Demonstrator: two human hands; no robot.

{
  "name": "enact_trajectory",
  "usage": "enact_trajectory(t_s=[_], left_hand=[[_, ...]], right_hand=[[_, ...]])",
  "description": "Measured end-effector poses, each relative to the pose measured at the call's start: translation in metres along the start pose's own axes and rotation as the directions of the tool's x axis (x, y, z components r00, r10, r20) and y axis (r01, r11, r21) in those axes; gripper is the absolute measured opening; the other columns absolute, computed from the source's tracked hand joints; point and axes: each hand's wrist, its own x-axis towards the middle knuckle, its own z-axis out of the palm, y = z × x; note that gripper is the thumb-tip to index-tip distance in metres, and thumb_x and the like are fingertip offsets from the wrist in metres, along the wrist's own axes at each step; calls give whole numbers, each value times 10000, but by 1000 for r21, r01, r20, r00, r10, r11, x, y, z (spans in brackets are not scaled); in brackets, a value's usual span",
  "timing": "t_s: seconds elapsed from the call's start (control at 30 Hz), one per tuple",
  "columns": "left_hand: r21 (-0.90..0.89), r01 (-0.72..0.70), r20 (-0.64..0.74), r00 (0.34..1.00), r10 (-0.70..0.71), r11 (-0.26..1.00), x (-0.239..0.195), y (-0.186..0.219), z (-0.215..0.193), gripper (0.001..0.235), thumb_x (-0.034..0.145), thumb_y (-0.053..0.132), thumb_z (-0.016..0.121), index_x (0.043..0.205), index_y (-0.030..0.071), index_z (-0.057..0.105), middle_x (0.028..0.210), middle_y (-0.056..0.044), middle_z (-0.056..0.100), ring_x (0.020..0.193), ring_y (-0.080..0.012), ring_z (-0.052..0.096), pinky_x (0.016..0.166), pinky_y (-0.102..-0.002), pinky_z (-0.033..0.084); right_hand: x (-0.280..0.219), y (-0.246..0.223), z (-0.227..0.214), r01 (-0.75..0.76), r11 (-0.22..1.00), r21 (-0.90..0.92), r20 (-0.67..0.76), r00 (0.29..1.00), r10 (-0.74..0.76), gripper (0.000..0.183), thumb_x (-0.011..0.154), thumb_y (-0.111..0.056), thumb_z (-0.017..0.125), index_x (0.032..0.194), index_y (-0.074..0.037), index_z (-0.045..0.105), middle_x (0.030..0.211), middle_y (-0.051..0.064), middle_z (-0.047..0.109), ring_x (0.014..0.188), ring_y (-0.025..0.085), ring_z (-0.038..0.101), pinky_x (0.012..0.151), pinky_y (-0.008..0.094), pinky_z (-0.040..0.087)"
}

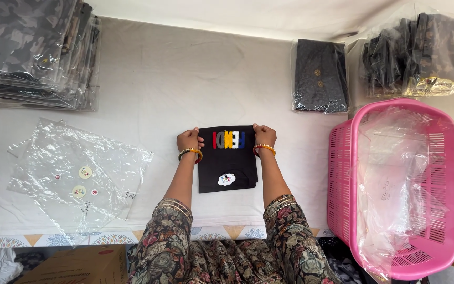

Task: The person folds a dark blue patterned top and a black top with a graphic print on a white table. They then place each folded garment into a clear plastic bag and set the packaged items aside.

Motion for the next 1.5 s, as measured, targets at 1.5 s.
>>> enact_trajectory(t_s=[1.5], left_hand=[[33, -7, 96, 995, 4, 999, -68, -144, -31, 463, 795, 154, 827, 1185, 80, 590, 837, -45, 620, 745, -155, 634, 669, -346, 619]], right_hand=[[-31, 163, -32, 63, 997, 44, 359, 930, -75, 432, 852, -183, 933, 1065, -6, 601, 881, 59, 587, 745, 181, 494, 633, 329, 423]])
